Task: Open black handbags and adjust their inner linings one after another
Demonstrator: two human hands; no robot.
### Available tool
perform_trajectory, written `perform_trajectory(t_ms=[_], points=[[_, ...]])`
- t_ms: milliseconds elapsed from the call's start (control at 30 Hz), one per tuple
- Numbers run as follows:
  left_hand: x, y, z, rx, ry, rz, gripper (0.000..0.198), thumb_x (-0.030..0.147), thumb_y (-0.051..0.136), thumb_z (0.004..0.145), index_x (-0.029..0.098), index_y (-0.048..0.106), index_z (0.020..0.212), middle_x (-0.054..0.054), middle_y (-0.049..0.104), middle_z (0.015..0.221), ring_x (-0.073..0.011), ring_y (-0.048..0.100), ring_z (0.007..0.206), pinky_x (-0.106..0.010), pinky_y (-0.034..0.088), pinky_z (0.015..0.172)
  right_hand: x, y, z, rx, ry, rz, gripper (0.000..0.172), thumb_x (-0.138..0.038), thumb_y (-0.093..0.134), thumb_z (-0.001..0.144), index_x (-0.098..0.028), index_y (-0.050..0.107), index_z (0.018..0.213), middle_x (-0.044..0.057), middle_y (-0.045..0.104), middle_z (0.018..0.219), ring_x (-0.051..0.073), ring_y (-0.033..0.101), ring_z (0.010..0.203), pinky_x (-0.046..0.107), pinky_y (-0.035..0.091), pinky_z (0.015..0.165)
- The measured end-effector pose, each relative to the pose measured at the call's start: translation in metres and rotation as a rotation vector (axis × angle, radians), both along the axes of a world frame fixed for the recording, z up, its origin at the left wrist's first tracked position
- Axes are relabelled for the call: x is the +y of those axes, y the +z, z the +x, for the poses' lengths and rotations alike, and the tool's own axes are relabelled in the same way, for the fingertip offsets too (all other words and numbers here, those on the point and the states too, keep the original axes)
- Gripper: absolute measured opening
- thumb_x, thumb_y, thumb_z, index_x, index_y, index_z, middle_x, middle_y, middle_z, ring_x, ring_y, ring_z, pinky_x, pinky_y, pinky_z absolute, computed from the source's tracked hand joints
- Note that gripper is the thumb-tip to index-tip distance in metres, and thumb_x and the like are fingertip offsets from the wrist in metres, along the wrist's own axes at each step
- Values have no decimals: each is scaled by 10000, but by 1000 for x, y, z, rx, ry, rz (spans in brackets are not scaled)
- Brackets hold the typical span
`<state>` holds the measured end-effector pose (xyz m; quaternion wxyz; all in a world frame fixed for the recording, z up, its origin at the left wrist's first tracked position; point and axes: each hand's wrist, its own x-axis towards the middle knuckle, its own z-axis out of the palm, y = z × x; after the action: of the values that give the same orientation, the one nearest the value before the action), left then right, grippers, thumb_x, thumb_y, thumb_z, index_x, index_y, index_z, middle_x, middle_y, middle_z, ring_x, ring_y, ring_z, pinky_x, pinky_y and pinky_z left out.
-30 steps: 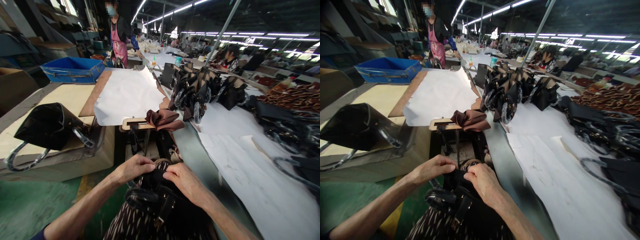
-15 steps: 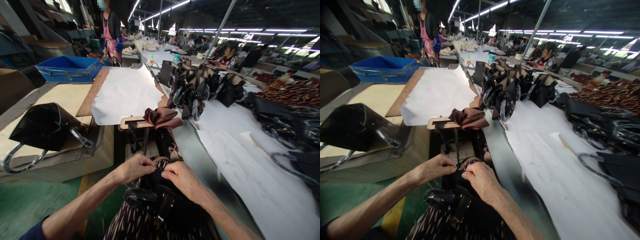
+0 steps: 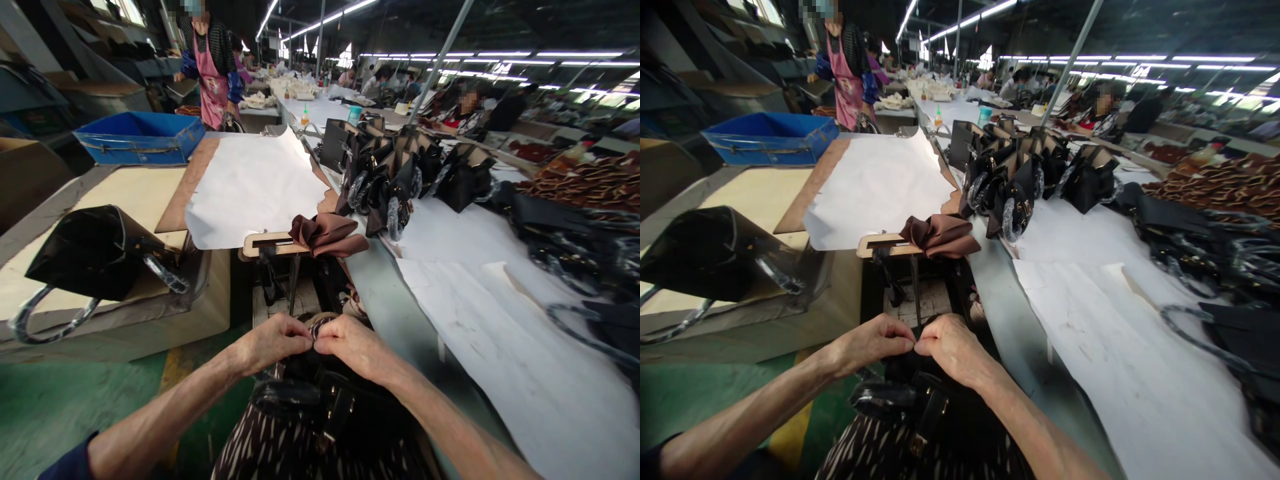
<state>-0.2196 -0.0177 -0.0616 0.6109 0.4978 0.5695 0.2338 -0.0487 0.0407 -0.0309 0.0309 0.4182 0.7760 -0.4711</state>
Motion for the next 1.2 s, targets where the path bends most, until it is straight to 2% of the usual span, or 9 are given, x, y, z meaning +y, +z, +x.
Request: perform_trajectory(t_ms=[233, 367, 467, 567, 767, 900, 1033, 1200], points=[[-6, 2, -5, -62, 31, -15, 292, 376, 562, 715, 98, 649, 743, 32, 432, 570, -92, 311, 548, -226, 211, 493, -13, 1, -6, -50, 0, 157, 258, -263, 520, 743, -169, 465, 509, -44, 376, 532, 94, 367, 562, 229, 235, 532], [-6, 9, -14, -44, -49, 18, 321, 387, 540, 749, 100, 674, 799, 17, 482, 593, -104, 379, 581, -214, 272, 532, -13, 6, -7, -24, 26, 142, 243, -271, 508, 757, -173, 468, 538, -35, 444, 577, 100, 417, 611, 220, 256, 558], [-6, 17, -24, -40, -19, 23, 390, 439, 494, 786, 94, 672, 823, -17, 554, 661, -130, 458, 647, -223, 346, 604, -11, 8, -6, -6, 39, 123, 242, -287, 502, 763, -178, 491, 548, -35, 466, 583, 100, 433, 614, 219, 265, 570], [-7, 21, -33, 19, -27, 48, 349, 404, 491, 794, 105, 671, 807, -19, 571, 689, -124, 463, 656, -213, 347, 593, -11, 7, -6, 2, 38, 101, 241, -306, 503, 763, -184, 516, 556, -36, 470, 583, 100, 435, 603, 222, 263, 564], [-9, 16, -25, 91, -80, -80, 347, 432, 527, 748, 116, 663, 793, 29, 453, 475, -97, 402, 446, -196, 291, 418, -12, 5, -5, -6, 21, 87, 240, -317, 505, 753, -183, 516, 554, -37, 468, 576, 101, 436, 598, 225, 258, 548], [-11, 13, -11, -8, 28, -166, 290, 380, 530, 680, 116, 628, 750, 29, 470, 406, -95, 390, 356, -194, 302, 369, -11, 7, -6, -11, 5, 66, 227, -298, 507, 736, -179, 499, 543, -46, 451, 560, 88, 408, 567, 225, 249, 533], [-15, 8, -4, -93, 105, -148, 274, 372, 534, 641, 113, 597, 702, 30, 464, 382, -96, 395, 341, -189, 307, 356, -12, 7, -7, -9, 13, 22, 225, -293, 506, 728, -176, 491, 538, -50, 448, 553, 85, 396, 561, 223, 248, 527], [-19, 3, -9, -78, 59, -94, 264, 366, 508, 694, 118, 596, 710, 45, 431, 372, -82, 336, 334, -190, 247, 356, -17, 5, -9, -35, 0, 107, 259, -290, 510, 734, -164, 476, 509, -28, 466, 547, 99, 431, 579, 229, 258, 541]])
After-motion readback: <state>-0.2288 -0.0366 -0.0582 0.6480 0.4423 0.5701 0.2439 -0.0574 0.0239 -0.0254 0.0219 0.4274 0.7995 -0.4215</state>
